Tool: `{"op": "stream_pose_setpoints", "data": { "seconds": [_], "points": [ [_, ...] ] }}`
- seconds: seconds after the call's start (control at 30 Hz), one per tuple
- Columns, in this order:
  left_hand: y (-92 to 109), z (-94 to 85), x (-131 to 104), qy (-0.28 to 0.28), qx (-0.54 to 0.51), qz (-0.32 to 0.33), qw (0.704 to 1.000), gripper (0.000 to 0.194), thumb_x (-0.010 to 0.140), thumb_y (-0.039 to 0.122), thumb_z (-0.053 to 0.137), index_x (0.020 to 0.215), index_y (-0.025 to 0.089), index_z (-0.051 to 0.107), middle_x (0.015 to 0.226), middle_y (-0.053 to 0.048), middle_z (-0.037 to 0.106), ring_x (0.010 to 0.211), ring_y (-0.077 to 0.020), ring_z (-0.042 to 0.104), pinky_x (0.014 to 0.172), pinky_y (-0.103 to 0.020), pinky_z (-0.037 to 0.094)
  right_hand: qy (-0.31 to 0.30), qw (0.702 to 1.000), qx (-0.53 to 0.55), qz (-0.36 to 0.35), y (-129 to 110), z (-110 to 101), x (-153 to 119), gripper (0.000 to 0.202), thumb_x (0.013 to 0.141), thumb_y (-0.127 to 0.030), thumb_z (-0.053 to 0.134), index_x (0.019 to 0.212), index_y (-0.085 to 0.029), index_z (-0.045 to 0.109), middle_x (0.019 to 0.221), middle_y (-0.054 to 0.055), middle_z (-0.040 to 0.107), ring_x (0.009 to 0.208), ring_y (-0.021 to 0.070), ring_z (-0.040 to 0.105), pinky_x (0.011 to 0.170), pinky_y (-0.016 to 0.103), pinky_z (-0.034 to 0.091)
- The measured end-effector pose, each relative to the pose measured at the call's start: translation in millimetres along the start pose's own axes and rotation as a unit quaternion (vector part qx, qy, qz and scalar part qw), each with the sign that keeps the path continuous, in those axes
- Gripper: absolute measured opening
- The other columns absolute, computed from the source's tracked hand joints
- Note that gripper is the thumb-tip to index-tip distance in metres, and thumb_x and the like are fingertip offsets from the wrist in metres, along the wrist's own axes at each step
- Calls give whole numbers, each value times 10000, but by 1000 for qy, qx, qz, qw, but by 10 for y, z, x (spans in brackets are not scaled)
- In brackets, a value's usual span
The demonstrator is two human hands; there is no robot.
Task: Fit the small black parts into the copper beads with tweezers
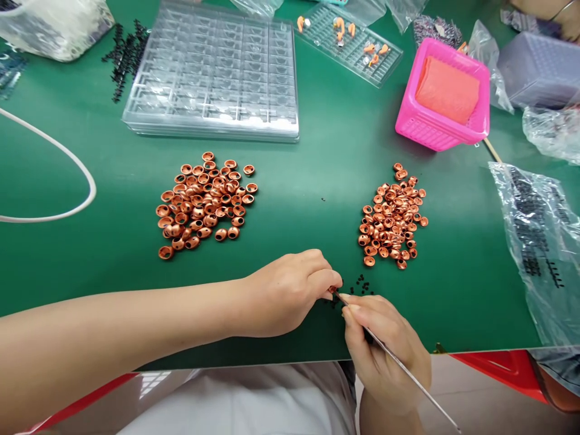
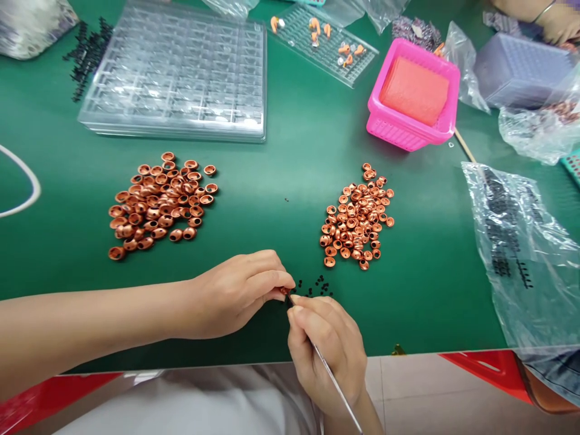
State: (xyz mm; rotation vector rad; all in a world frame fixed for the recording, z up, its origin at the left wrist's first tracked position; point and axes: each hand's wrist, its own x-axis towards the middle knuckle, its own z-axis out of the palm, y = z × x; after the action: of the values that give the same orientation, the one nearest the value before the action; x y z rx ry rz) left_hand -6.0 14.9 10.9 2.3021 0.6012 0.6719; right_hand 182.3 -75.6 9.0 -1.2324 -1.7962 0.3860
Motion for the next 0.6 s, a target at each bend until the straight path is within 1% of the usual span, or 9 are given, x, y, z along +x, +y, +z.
{"op": "stream_pose_setpoints", "data": {
  "seconds": [0.1, 0.27, 0.43, 0.53, 0.6],
  "points": [
    [-7, -11, 28, 14, -45, -13, 999, 127, 959, 97, 479, 979, 114, 603, 816, -65, 661, 741, -156, 535, 681, -262, 474, 15, 1000, 15, 9, -4, 15, -2, 414, 771, 69, 649, 1096, -185, 612, 980, 65, 727, 881, 168, 710, 727, 345, 608],
    [-25, -35, 46, 9, -100, -36, 994, 111, 954, 106, 512, 1012, 142, 599, 862, -45, 679, 791, -147, 561, 737, -250, 474, 53, 997, 42, 27, -17, 39, 6, 418, 754, 75, 648, 1076, -190, 621, 981, 62, 733, 847, 170, 705, 699, 348, 597],
    [-38, -81, 61, -20, -151, -54, 987, 102, 947, 134, 536, 1000, 173, 614, 867, -22, 685, 796, -139, 571, 741, -230, 467, 124, 987, 80, 58, -33, 52, -4, 329, 787, 30, 629, 1026, -196, 635, 939, 41, 732, 819, 182, 707, 660, 350, 582],
    [-35, -119, 76, -34, -179, -68, 981, 98, 936, 121, 558, 984, 171, 627, 862, -16, 686, 790, -128, 570, 752, -217, 460, 165, 978, 112, 61, -21, 60, 1, 276, 805, 7, 622, 1018, -168, 636, 919, 45, 721, 809, 199, 705, 662, 372, 570],
    [-37, -130, 80, -36, -194, -71, 978, 98, 934, 128, 568, 992, 172, 633, 865, -15, 690, 796, -125, 575, 755, -211, 458, 196, 970, 133, 49, 1, 68, 20, 196, 846, -41, 596, 1009, -141, 637, 891, 57, 708, 789, 213, 698, 652, 388, 552]
  ]
}}
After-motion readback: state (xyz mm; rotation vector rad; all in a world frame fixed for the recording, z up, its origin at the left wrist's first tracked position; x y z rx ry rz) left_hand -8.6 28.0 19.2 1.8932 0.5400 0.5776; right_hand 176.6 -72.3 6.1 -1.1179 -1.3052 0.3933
